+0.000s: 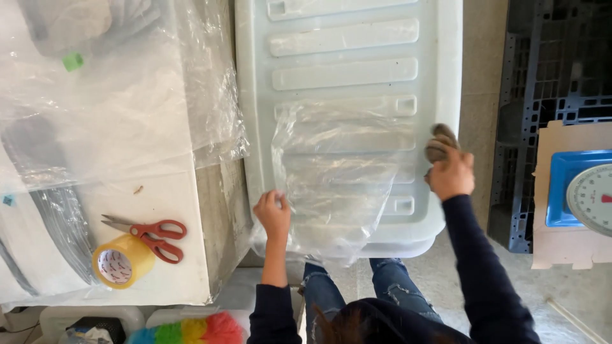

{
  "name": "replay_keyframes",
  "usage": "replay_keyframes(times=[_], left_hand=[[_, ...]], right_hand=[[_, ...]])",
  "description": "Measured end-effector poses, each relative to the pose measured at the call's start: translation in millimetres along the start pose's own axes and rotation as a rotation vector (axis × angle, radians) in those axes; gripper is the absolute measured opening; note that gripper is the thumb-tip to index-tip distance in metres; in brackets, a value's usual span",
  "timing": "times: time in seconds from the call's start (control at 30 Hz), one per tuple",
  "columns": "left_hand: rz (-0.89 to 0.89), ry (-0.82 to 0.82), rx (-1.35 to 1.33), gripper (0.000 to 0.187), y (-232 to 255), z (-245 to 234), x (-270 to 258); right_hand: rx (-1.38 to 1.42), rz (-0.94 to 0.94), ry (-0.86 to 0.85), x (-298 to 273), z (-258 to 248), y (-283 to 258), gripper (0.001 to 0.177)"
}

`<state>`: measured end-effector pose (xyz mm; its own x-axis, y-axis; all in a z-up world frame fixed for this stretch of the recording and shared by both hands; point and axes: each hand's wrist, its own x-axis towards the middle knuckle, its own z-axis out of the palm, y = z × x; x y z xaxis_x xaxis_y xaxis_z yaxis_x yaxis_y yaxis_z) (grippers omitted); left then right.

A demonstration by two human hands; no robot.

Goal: Packaging small dried items into individual plastic bags on a work surface.

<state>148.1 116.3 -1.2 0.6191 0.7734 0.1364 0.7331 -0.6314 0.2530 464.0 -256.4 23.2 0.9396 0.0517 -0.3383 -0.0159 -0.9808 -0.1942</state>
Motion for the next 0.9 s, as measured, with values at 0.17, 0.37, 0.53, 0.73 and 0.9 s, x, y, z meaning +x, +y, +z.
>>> replay_keyframes(times=[0.17, 0.37, 0.53, 0.73, 0.9], left_hand=[[0.445, 0.188, -0.262, 0.026, 167.5, -153.3, 103.8], [0.893, 0.395, -0.332, 0.018, 256.0, -238.4, 63.0], [1.024, 0.19, -0.286, 0.013, 226.3, -172.6, -9.9], [1.019, -0.167, -0.204, 0.011, 168.4, -72.9, -81.0], [0.34, -0.866, 0.163, 0.056, 177.5, -50.6, -139.0]], right_hand=[[1.1, 0.281, -0.219, -57.5, -80.4, -41.3, 0.026], [2.062, 0.609, -0.599, -112.5, -68.9, -24.2, 0.053], [1.999, 0.747, -0.539, -111.4, -36.2, 16.0, 0.048], [1.421, 0.552, 0.224, -117.9, 12.7, 128.6, 0.02], [0.955, 0.247, 0.244, -149.5, -20.6, 159.4, 0.01]])
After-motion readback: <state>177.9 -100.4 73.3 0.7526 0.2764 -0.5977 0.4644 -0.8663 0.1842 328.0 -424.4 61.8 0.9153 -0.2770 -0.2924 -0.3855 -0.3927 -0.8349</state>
